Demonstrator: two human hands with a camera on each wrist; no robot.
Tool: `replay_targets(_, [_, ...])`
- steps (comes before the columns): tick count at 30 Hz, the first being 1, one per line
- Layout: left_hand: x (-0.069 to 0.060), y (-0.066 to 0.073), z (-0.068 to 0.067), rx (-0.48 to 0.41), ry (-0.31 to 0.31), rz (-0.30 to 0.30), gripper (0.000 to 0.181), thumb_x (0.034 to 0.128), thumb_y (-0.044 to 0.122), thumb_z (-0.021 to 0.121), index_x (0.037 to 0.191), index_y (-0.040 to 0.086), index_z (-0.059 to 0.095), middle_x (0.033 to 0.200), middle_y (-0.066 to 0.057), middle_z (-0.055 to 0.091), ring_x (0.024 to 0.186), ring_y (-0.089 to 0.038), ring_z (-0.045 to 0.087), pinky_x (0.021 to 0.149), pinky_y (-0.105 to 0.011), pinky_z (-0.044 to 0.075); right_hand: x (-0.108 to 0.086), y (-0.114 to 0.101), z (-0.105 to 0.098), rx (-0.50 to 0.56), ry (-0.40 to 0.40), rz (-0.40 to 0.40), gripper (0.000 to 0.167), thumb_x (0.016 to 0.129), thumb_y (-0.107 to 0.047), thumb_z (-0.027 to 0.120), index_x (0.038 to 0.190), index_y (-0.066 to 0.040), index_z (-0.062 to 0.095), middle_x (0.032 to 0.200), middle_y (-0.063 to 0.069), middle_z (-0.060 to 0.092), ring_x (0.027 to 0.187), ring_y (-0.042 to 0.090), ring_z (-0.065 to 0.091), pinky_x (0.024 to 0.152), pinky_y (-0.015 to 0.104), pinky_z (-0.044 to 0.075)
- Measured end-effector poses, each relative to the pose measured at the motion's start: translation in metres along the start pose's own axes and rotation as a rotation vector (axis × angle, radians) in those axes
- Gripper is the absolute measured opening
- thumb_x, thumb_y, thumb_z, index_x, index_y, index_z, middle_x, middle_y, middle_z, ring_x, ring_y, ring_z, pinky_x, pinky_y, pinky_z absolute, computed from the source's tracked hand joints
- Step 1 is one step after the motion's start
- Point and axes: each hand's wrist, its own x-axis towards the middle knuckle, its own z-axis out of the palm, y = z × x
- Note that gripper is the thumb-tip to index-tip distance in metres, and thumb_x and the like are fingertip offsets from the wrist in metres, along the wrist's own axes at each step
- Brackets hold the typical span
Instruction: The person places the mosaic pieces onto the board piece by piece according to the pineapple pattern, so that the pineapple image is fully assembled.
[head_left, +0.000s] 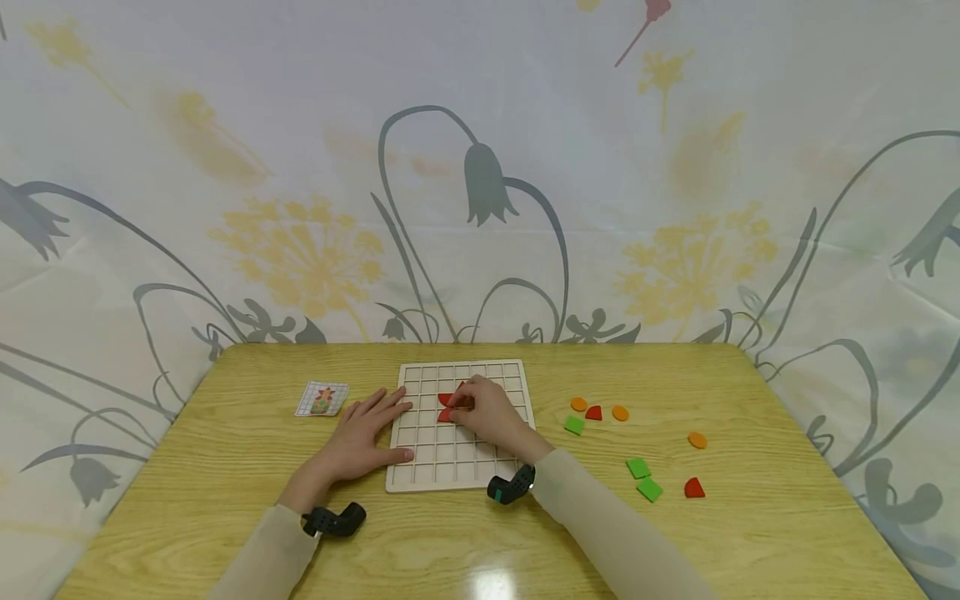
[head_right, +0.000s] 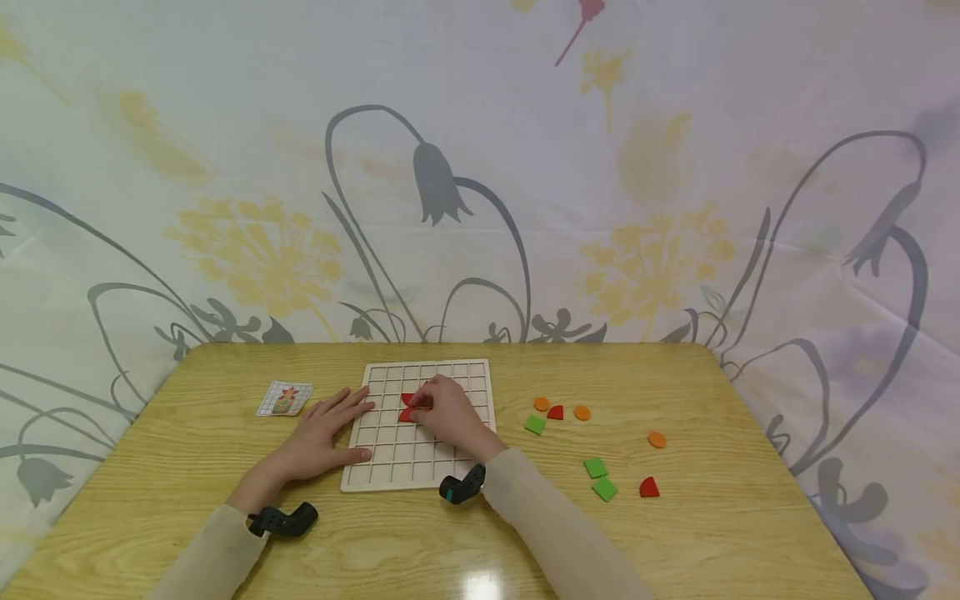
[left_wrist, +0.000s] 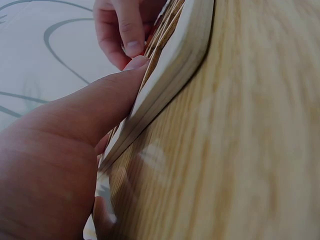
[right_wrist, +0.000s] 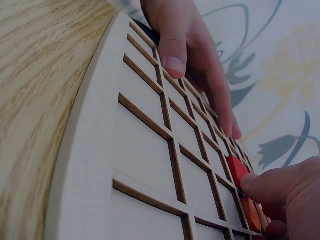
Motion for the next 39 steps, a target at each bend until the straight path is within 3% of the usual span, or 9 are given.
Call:
replay_targets(12, [0.0, -0.001, 0.0, 0.022, 0.005, 0.008, 0.08, 0.0879, 0.056, 0.069, 0.152, 0.015, 0.045, 0.163, -0.004, 0.026, 0.149, -0.037, 0.017, 0.111, -0.066, 0.012, -0.001, 0.001, -0.001, 0.017, -0.01, -0.004, 0.005, 0.088, -0.014, 0.076, 0.092, -0.013, 0.079, 0.096, -0.002, 0.056, 0.084, 0.016, 0.054, 0.074, 0.031, 0.047])
replay_targets(18, [-0.001, -0.001, -0.001, 0.013, 0.003, 0.002, 0.079, 0.0882, 0.056, 0.069, 0.152, 0.014, 0.045, 0.163, -0.004, 0.026, 0.149, -0.036, 0.016, 0.112, -0.066, 0.011, -0.001, 0.005, -0.008, 0.044, 0.023, -0.007, 0.009, 0.09, -0.009, 0.073, 0.094, -0.015, 0.079, 0.099, -0.002, 0.059, 0.077, 0.013, 0.053, 0.068, 0.028, 0.046])
replay_targets(24, [-0.001, 0.0, 0.0, 0.014, 0.009, 0.016, 0.078, 0.0889, 0.054, 0.069, 0.151, 0.013, 0.047, 0.162, -0.006, 0.027, 0.149, -0.038, 0.018, 0.111, -0.067, 0.012, -0.005, 0.009, -0.029, 0.07, 0.071, -0.03, 0.013, 0.091, -0.003, 0.07, 0.097, -0.011, 0.078, 0.102, 0.0, 0.064, 0.084, 0.016, 0.058, 0.071, 0.03, 0.05])
replay_targets(28, [-0.001, 0.0, 0.0, 0.017, 0.01, 0.022, 0.077, 0.0892, 0.054, 0.069, 0.151, 0.014, 0.046, 0.163, -0.006, 0.027, 0.149, -0.038, 0.017, 0.111, -0.067, 0.012, -0.014, 0.015, -0.048, 0.093, 0.112, -0.004, 0.014, 0.092, -0.001, 0.069, 0.098, -0.01, 0.078, 0.104, 0.001, 0.065, 0.083, 0.018, 0.058, 0.07, 0.032, 0.051])
replay_targets(34, [-0.001, -0.001, 0.0, 0.024, 0.01, 0.024, 0.078, 0.0892, 0.054, 0.069, 0.152, 0.014, 0.045, 0.163, -0.006, 0.026, 0.149, -0.038, 0.017, 0.111, -0.067, 0.012, -0.031, 0.033, -0.076, 0.124, 0.148, 0.038, 0.015, 0.094, -0.001, 0.066, 0.104, -0.005, 0.076, 0.106, 0.004, 0.068, 0.079, 0.02, 0.056, 0.067, 0.032, 0.049])
replay_targets(39, [-0.001, 0.001, 0.0, 0.016, 0.006, 0.02, 0.078, 0.0893, 0.054, 0.069, 0.152, 0.013, 0.046, 0.163, -0.006, 0.027, 0.149, -0.038, 0.017, 0.111, -0.067, 0.012, -0.049, 0.053, -0.097, 0.09, 0.183, 0.063, 0.016, 0.094, -0.002, 0.065, 0.107, -0.004, 0.075, 0.107, 0.007, 0.069, 0.086, 0.022, 0.06, 0.07, 0.034, 0.05])
